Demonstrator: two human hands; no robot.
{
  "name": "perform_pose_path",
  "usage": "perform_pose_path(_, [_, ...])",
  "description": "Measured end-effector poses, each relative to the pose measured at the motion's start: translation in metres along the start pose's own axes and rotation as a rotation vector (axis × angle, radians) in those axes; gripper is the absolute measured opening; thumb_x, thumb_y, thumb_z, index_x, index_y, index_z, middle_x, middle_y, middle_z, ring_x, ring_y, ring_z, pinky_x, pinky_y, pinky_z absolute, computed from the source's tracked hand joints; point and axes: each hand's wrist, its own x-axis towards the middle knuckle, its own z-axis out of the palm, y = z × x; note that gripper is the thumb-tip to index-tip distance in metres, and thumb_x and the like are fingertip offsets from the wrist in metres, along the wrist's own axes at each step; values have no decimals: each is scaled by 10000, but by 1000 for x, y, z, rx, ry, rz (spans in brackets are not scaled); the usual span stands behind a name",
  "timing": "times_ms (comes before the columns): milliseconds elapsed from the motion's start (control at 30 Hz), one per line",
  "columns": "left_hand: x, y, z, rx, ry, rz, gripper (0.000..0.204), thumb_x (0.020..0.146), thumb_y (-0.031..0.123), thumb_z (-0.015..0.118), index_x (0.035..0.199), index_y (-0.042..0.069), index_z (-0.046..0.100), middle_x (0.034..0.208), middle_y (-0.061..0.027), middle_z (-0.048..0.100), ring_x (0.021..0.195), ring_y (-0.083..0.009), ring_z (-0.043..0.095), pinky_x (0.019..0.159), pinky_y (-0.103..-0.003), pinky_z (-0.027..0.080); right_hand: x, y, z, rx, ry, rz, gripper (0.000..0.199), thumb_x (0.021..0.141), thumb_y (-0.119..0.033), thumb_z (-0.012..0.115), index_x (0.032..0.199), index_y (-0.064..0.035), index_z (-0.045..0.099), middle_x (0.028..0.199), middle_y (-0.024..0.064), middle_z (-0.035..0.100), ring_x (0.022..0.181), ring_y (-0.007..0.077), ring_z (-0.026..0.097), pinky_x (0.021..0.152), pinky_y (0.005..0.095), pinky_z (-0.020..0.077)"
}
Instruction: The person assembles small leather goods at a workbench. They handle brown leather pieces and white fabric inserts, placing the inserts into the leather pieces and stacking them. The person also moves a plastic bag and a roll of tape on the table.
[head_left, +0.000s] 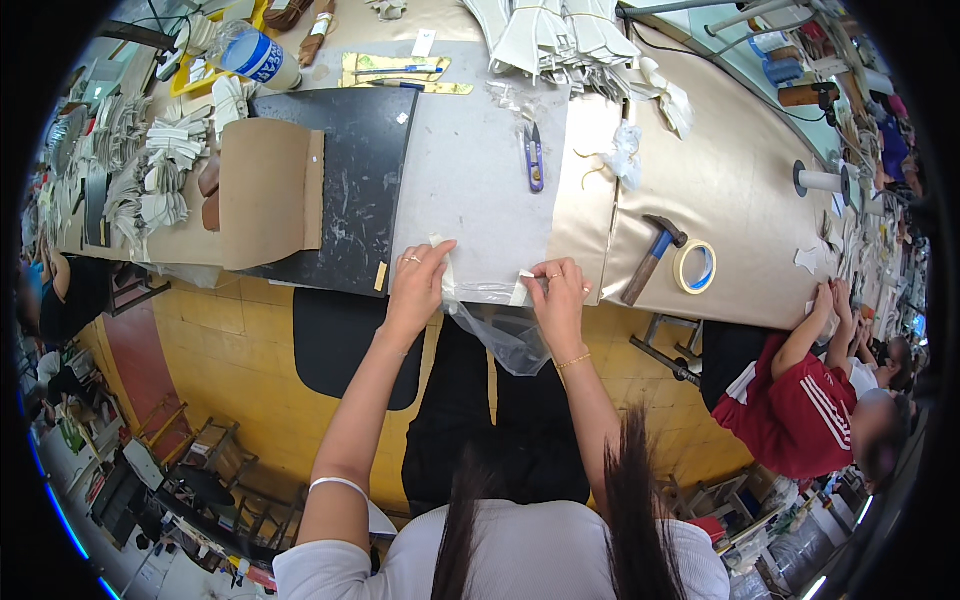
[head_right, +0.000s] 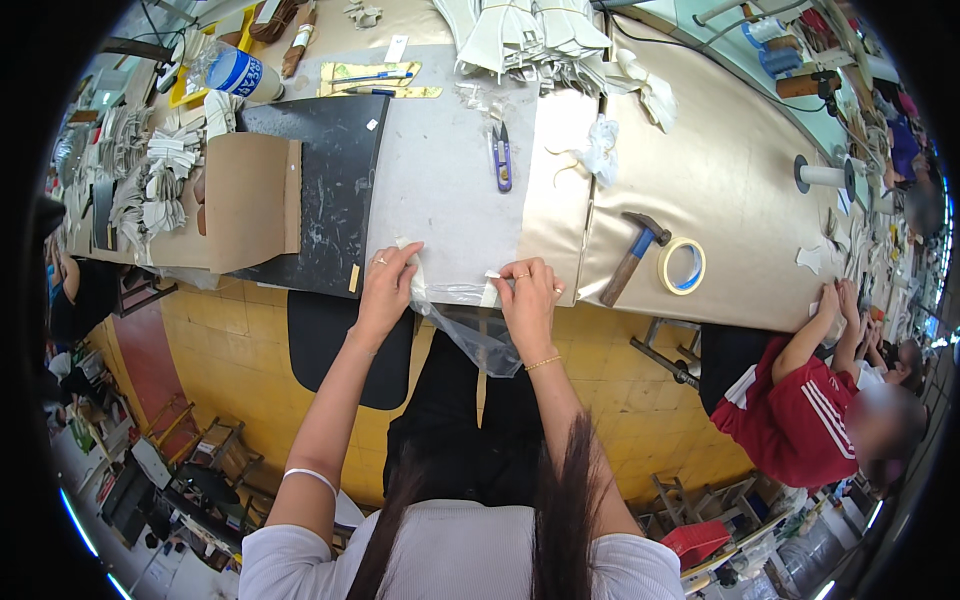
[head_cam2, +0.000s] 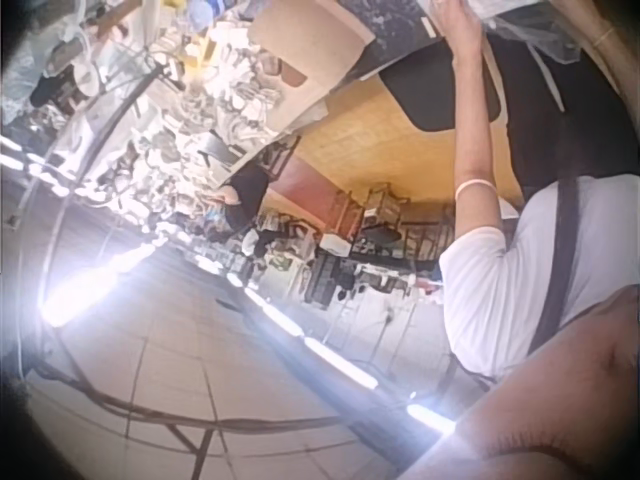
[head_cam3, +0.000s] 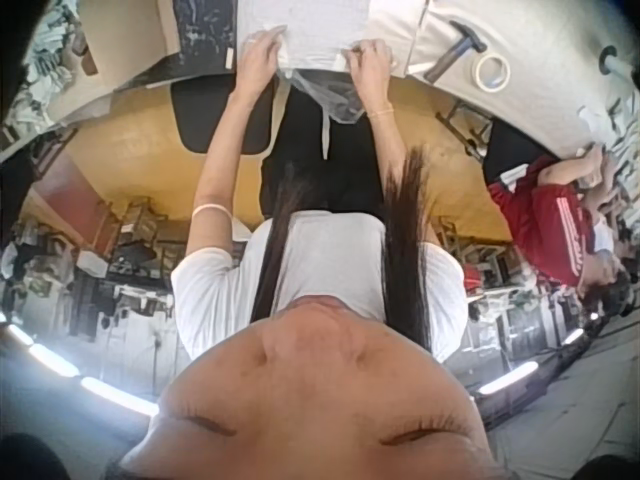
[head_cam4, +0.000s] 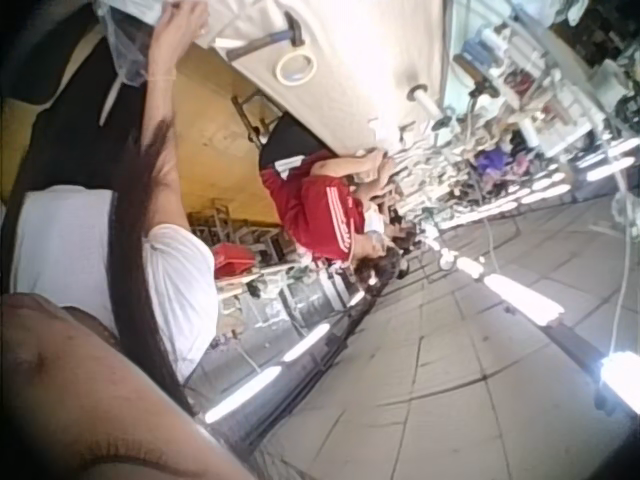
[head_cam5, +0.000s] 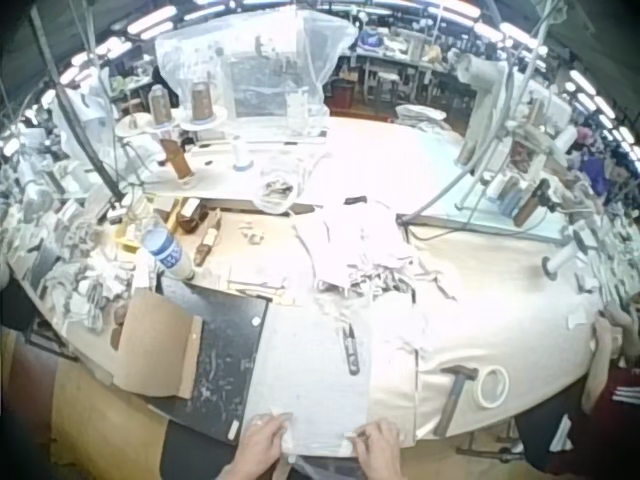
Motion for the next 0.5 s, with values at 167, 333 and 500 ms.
perform_pose_path(167, [8,-1,3,23,157,-85,348,800,-26,663,1138,36,615,1056,-158,509,912,-306,545,811,-384,457,12,-2,5,-60,51,107,317,753,-272,773,992,-140,613,985,29,538,975,245,478,878,434,267])
perform_pose_path(333, [19,3,6,26,92,-265,231,832,56,672,1060,35,642,1057,-163,482,910,-319,541,797,-401,459,43,1,5,-158,119,198,392,750,-381,764,1022,-148,603,995,36,541,993,249,468,904,452,256])
perform_pose_path(500, [36,13,6,69,177,-346,147,872,101,637,996,21,633,1019,-175,499,868,-337,549,757,-416,465,64,0,-8,-84,103,236,339,818,-330,716,1051,-113,601,991,68,550,996,264,473,909,445,300])
